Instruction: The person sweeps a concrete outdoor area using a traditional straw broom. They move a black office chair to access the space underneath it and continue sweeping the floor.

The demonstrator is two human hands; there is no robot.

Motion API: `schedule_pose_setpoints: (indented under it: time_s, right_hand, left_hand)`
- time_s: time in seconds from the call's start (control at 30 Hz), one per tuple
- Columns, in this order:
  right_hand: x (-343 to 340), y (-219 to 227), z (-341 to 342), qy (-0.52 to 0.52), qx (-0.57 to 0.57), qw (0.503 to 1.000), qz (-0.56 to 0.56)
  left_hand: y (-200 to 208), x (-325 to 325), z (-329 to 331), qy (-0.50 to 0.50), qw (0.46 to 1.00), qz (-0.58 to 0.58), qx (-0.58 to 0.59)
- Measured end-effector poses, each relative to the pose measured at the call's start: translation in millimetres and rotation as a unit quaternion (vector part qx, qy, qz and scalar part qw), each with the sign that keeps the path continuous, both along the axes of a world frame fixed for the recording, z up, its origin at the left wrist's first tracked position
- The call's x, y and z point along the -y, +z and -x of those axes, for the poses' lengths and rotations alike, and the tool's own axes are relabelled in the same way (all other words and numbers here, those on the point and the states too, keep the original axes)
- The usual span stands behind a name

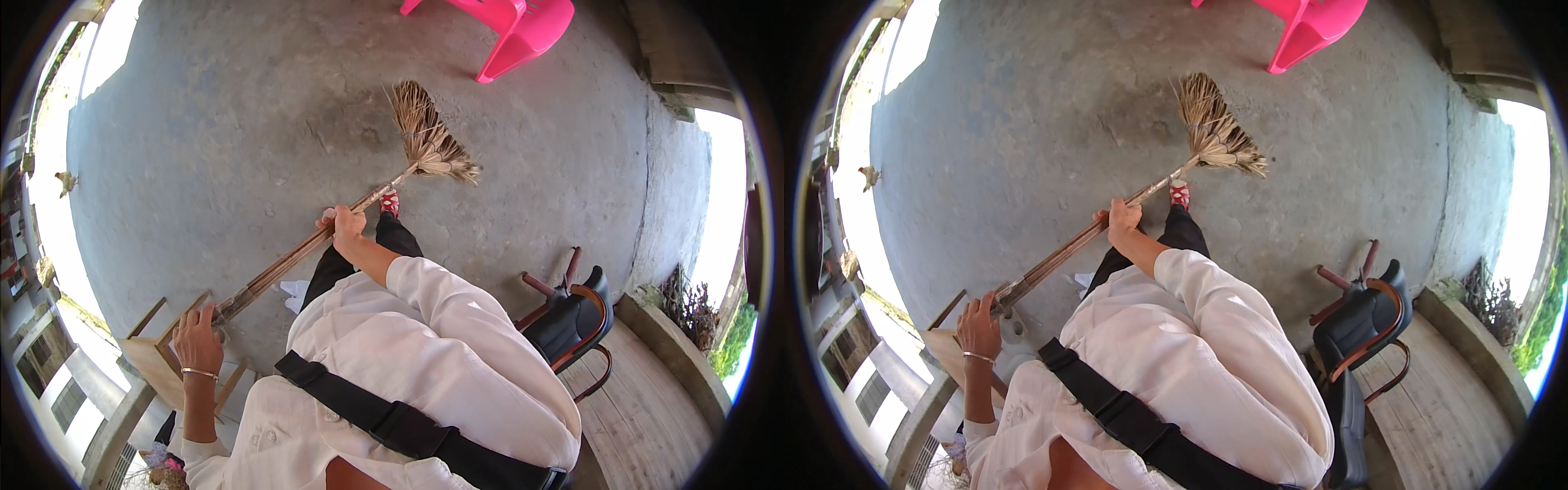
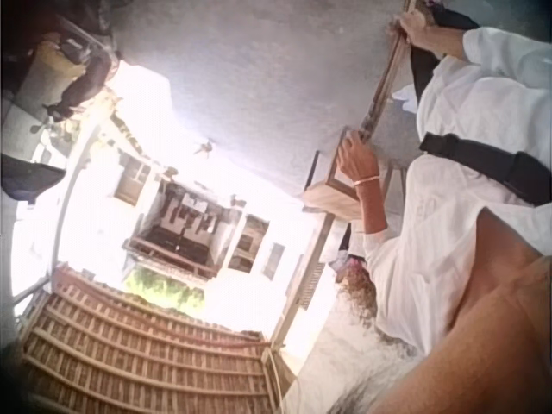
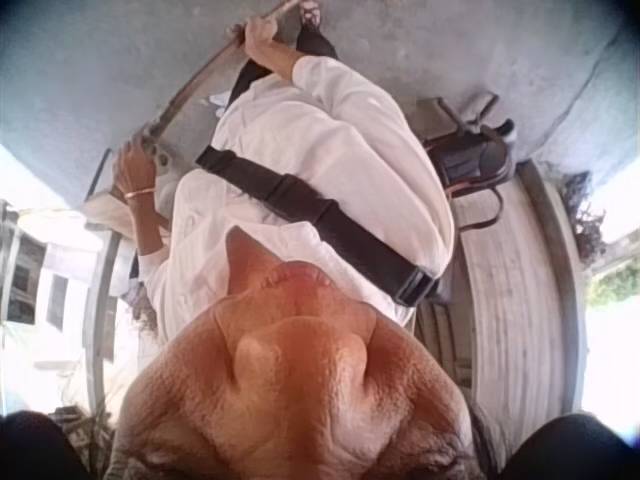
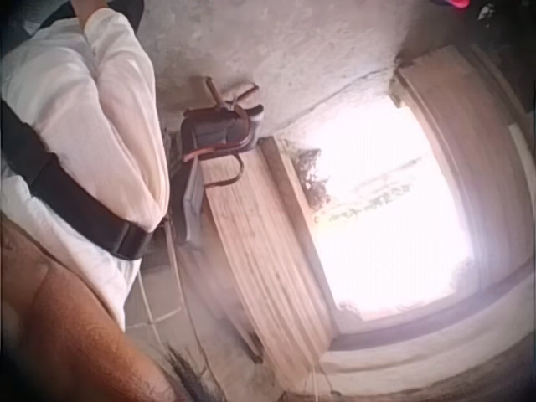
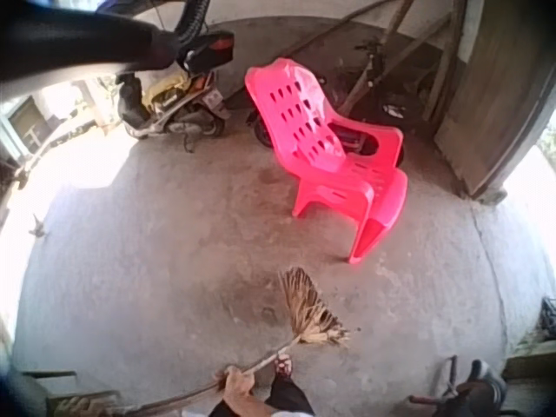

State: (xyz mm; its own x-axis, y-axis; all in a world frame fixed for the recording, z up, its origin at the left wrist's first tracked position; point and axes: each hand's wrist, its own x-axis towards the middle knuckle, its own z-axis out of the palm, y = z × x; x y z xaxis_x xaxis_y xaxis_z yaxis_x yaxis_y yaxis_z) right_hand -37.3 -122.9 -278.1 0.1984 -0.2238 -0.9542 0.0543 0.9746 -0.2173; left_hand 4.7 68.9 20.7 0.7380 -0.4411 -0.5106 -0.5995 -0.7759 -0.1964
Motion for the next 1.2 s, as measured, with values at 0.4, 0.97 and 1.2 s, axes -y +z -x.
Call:
schedule_pose_setpoints:
  time_s: [0.4,0.97,1.2]
  right_hand:
    - [82.4,-71.9,53.4,0.007,-0.116,0.993,0.021]
    - [107.4,-62.2,50.2,0.015,-0.118,0.992,0.038]
    - [93.6,-13.1,17.5,-0.056,-0.064,0.996,0.039]
  left_hand:
    - [-70.3,77.2,-6.0,0.000,0.998,0.006,-0.064]
    - [-100.6,74.2,-22.3,-0.058,0.994,0.056,-0.079]
    - [-43.0,58.1,-19.9,-0.042,0.991,0.124,0.039]
